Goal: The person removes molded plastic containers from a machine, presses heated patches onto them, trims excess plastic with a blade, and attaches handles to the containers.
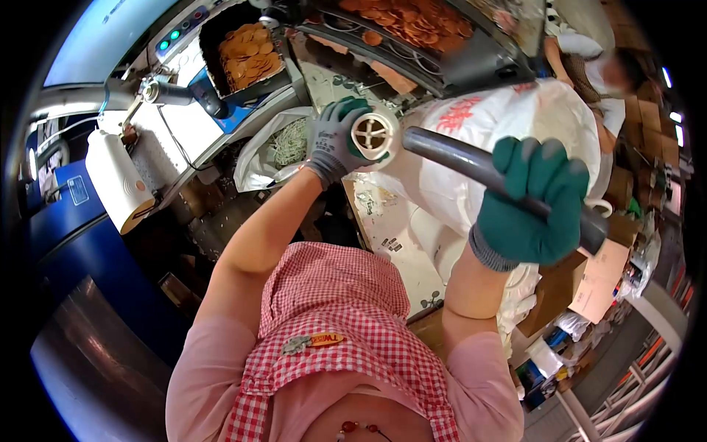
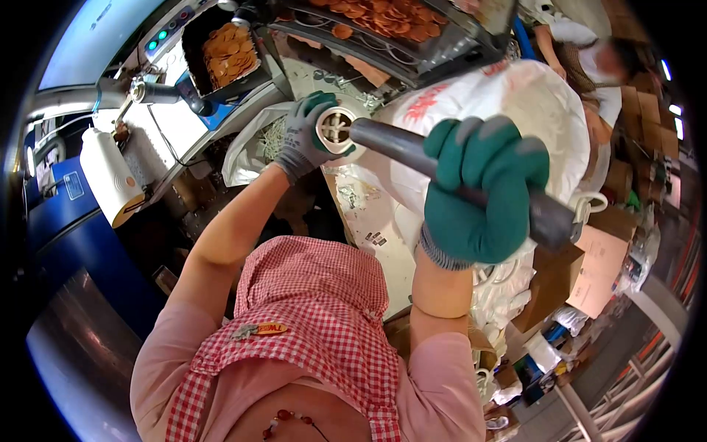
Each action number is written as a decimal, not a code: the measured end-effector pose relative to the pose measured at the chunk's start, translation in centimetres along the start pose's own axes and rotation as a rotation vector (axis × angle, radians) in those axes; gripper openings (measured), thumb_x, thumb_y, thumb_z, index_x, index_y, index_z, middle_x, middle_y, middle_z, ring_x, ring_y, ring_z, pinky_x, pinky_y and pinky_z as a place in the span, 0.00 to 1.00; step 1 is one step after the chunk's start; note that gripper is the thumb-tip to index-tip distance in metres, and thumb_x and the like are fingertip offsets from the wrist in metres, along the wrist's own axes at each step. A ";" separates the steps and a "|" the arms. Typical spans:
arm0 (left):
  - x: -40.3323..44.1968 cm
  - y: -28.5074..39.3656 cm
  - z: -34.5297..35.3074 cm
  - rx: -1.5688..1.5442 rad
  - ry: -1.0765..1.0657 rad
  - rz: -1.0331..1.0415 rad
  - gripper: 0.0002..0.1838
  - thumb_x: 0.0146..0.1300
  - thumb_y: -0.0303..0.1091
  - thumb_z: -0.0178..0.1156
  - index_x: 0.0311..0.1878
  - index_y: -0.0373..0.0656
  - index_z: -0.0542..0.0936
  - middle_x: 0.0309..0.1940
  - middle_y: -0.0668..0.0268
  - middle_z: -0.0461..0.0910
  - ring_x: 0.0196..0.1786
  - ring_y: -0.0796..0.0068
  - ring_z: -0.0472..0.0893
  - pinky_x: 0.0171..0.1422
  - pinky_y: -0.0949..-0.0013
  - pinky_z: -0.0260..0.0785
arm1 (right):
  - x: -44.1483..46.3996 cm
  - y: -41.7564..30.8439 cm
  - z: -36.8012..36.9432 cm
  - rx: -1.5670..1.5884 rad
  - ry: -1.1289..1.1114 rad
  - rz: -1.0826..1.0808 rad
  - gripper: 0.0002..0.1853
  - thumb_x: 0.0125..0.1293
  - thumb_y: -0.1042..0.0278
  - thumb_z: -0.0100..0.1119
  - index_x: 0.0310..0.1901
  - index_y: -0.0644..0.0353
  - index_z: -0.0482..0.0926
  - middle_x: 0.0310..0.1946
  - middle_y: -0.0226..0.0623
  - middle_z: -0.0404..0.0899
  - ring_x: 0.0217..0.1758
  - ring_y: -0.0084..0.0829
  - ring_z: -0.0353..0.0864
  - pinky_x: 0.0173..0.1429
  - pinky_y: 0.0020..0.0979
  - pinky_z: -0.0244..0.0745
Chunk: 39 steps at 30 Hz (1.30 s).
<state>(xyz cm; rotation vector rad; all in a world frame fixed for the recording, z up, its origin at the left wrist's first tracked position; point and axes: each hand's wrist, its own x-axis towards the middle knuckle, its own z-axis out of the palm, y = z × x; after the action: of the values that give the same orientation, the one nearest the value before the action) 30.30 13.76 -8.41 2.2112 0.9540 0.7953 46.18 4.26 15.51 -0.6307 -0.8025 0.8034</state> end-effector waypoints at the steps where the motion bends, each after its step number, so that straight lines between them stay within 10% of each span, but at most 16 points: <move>1: 0.1 -0.1 -0.2 -0.009 -0.001 0.007 0.41 0.33 0.51 0.79 0.55 0.46 0.77 0.55 0.56 0.74 0.61 0.51 0.72 0.67 0.50 0.63 | 0.4 -0.2 0.7 -0.099 -0.089 -0.009 0.12 0.65 0.68 0.51 0.24 0.51 0.63 0.24 0.28 0.62 0.26 0.26 0.61 0.34 0.31 0.56; 9: 0.3 -0.6 -1.0 0.003 -0.013 0.042 0.40 0.34 0.53 0.77 0.54 0.49 0.77 0.57 0.58 0.75 0.62 0.53 0.72 0.68 0.50 0.61 | -6.2 17.8 -5.0 -0.665 0.328 0.144 0.02 0.56 0.79 0.54 0.29 0.61 0.74 0.29 0.33 0.72 0.38 0.28 0.74 0.36 0.32 0.71; 15: 0.0 -0.2 -0.7 -0.030 0.022 0.066 0.42 0.37 0.56 0.77 0.56 0.47 0.76 0.58 0.60 0.75 0.64 0.55 0.71 0.67 0.51 0.61 | -1.5 -2.3 -1.4 -0.384 0.004 -0.363 0.08 0.59 0.72 0.48 0.23 0.55 0.66 0.20 0.33 0.63 0.23 0.30 0.64 0.32 0.35 0.62; 18: -0.1 0.2 -0.8 -0.004 0.002 0.026 0.42 0.37 0.54 0.78 0.57 0.46 0.76 0.56 0.59 0.75 0.61 0.54 0.72 0.65 0.51 0.63 | -0.5 -9.0 -7.5 -1.329 0.068 -0.308 0.03 0.60 0.72 0.54 0.29 0.57 0.72 0.26 0.33 0.72 0.28 0.26 0.71 0.37 0.29 0.71; 22: 0.5 0.1 0.0 -0.152 -0.073 0.005 0.40 0.38 0.43 0.79 0.57 0.42 0.75 0.55 0.57 0.76 0.58 0.52 0.74 0.63 0.54 0.67 | 3.5 -7.7 -15.3 -1.786 -0.025 -0.011 0.18 0.58 0.58 0.70 0.43 0.60 0.77 0.36 0.35 0.81 0.39 0.33 0.80 0.49 0.32 0.75; 24: 1.0 1.2 -1.1 0.008 0.028 0.123 0.39 0.38 0.41 0.79 0.56 0.42 0.75 0.57 0.56 0.75 0.60 0.53 0.74 0.66 0.54 0.66 | 4.5 -7.5 -16.9 -2.079 -0.193 -0.243 0.19 0.57 0.52 0.70 0.42 0.56 0.78 0.36 0.39 0.81 0.40 0.38 0.81 0.49 0.35 0.75; 27: 0.7 3.0 -5.3 -0.009 -0.016 0.221 0.42 0.37 0.47 0.79 0.57 0.43 0.74 0.58 0.56 0.75 0.62 0.51 0.72 0.67 0.50 0.63 | -2.0 -11.0 -13.4 -2.076 0.205 0.291 0.24 0.56 0.44 0.69 0.43 0.55 0.79 0.37 0.39 0.81 0.38 0.39 0.82 0.45 0.39 0.76; 30: 0.4 7.5 -12.6 0.114 -0.049 0.319 0.40 0.40 0.43 0.78 0.58 0.39 0.73 0.60 0.53 0.74 0.63 0.50 0.72 0.69 0.52 0.64 | -7.5 -10.7 -12.1 -2.091 0.001 0.746 0.32 0.55 0.39 0.66 0.54 0.53 0.76 0.43 0.39 0.82 0.45 0.39 0.83 0.52 0.38 0.76; 35: -0.4 13.9 -23.2 0.073 -0.517 0.338 0.40 0.37 0.47 0.80 0.56 0.40 0.77 0.58 0.55 0.77 0.61 0.55 0.77 0.68 0.55 0.68 | -7.8 -11.4 -13.1 -2.299 -0.085 0.667 0.23 0.62 0.51 0.54 0.57 0.50 0.74 0.43 0.42 0.83 0.47 0.43 0.83 0.53 0.42 0.76; 39: -4.6 13.8 -24.7 0.013 -1.010 0.134 0.43 0.32 0.51 0.81 0.56 0.44 0.79 0.51 0.58 0.82 0.54 0.61 0.82 0.62 0.61 0.73 | -8.1 -14.6 -12.4 -2.517 0.137 0.443 0.21 0.66 0.46 0.53 0.55 0.46 0.76 0.37 0.45 0.84 0.35 0.43 0.85 0.36 0.43 0.80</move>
<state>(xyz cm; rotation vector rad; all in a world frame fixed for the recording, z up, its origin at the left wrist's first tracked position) 15.94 9.33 15.99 2.2574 0.2965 -0.3133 58.19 -12.64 16.61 -3.0562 -1.2350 -0.4255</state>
